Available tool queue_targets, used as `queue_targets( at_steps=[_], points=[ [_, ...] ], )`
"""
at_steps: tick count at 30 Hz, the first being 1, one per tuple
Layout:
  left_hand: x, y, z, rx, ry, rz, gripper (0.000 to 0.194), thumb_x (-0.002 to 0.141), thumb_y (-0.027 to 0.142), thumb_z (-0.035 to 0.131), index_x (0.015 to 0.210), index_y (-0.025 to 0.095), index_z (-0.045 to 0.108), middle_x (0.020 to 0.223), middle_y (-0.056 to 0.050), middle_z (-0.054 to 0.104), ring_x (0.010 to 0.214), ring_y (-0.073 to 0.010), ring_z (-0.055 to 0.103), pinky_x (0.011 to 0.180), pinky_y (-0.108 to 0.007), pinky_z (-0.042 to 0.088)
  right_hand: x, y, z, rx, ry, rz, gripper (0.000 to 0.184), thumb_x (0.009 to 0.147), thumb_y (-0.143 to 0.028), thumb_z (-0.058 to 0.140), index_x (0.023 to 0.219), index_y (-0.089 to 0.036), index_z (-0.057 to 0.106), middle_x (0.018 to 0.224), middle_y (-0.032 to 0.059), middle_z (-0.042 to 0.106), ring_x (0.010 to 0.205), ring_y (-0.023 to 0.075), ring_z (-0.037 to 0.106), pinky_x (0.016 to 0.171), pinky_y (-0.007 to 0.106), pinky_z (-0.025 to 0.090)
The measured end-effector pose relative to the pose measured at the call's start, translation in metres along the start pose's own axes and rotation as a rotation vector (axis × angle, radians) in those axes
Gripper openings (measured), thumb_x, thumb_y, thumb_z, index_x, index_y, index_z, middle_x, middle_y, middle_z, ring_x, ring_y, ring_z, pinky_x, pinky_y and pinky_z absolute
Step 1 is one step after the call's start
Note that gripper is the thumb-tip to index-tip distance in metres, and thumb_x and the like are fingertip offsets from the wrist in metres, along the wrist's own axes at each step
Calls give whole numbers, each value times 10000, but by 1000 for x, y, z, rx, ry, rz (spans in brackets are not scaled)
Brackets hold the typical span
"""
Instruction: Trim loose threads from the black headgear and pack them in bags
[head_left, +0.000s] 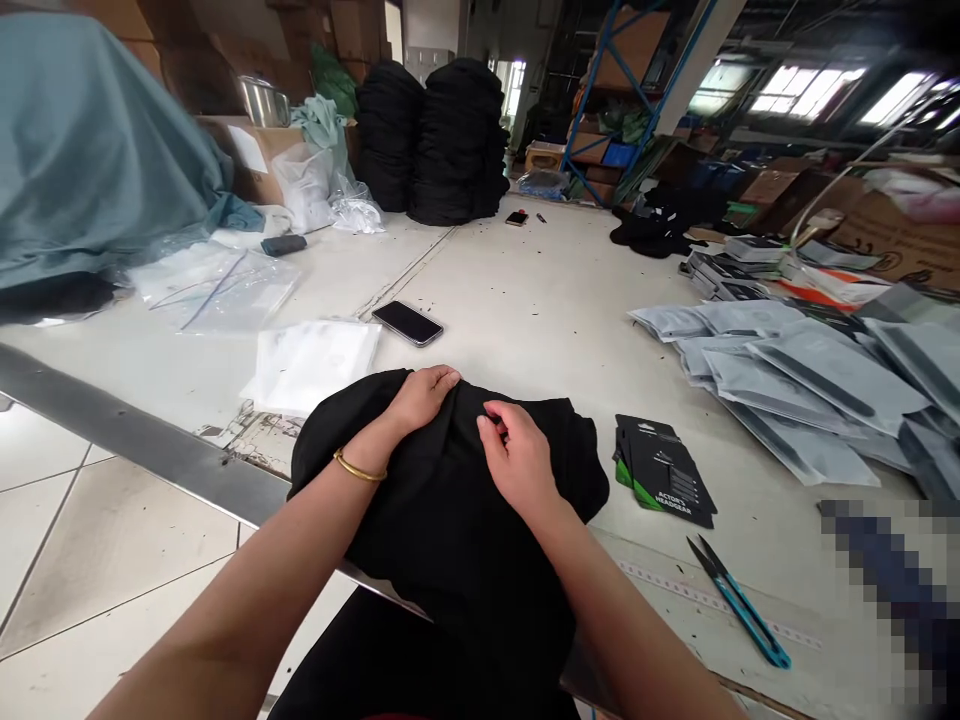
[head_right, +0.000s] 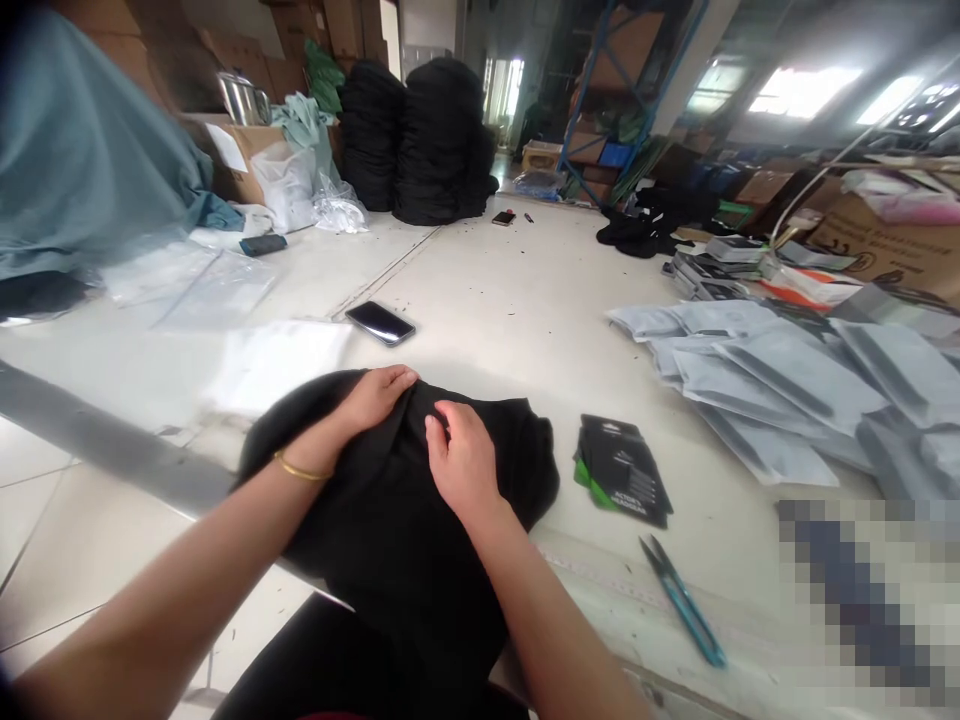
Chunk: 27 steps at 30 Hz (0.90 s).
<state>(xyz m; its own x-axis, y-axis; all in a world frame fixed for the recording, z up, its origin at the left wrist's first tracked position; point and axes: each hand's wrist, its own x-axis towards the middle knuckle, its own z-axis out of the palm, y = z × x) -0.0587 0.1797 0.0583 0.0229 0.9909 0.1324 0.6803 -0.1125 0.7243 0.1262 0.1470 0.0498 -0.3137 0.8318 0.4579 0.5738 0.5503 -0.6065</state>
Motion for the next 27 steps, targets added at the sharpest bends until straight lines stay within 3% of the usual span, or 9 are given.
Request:
queue_targets(
  at_steps=[2,4,8,15,22,27],
  points=[
    [-3,-6,2,-208,45,-15,336,897,416,396,938,180,632,828,-27,635,737,-157,553,698,-268,431,10,12,24,-46,1,54,219,878,-279,459,1003,-157,591,931,91,630,827,204,591,746,354,503],
    [-4,-9,1,-482,59,-44,289,855,392,503,1037,192,606,736,-3,594,630,-125,503,614,-247,403,12,20,38,-77,-2,65,210,880,-274,447,976,-158,593,909,90,618,812,203,584,733,355,498],
    [-5,-10,-4,-790,-24,-64,370,808,372,601,1134,215,525,580,56,447,501,-86,387,512,-219,321,6,27,39,-14,29,33,175,889,-263,439,936,-180,586,887,67,604,807,182,577,744,336,496],
    [-9,-9,-8,-860,-118,-17,295,812,325,607,1078,218,533,681,44,473,609,-79,437,638,-214,375,5,25,36,48,78,35,136,876,-246,473,930,-183,580,871,54,600,773,162,569,707,310,501],
    [-9,-10,-8,-882,-144,-19,223,824,315,584,1019,215,540,698,37,478,628,-94,442,655,-224,387,2,27,38,90,127,33,127,852,-254,510,921,-184,591,868,49,606,781,165,579,719,323,507],
    [-6,-12,-6,-800,-109,-24,189,852,335,543,994,210,548,704,31,463,621,-103,413,630,-228,372,5,25,35,327,199,199,177,827,-289,557,959,-180,602,900,57,644,753,154,606,676,303,525]
  ],
)
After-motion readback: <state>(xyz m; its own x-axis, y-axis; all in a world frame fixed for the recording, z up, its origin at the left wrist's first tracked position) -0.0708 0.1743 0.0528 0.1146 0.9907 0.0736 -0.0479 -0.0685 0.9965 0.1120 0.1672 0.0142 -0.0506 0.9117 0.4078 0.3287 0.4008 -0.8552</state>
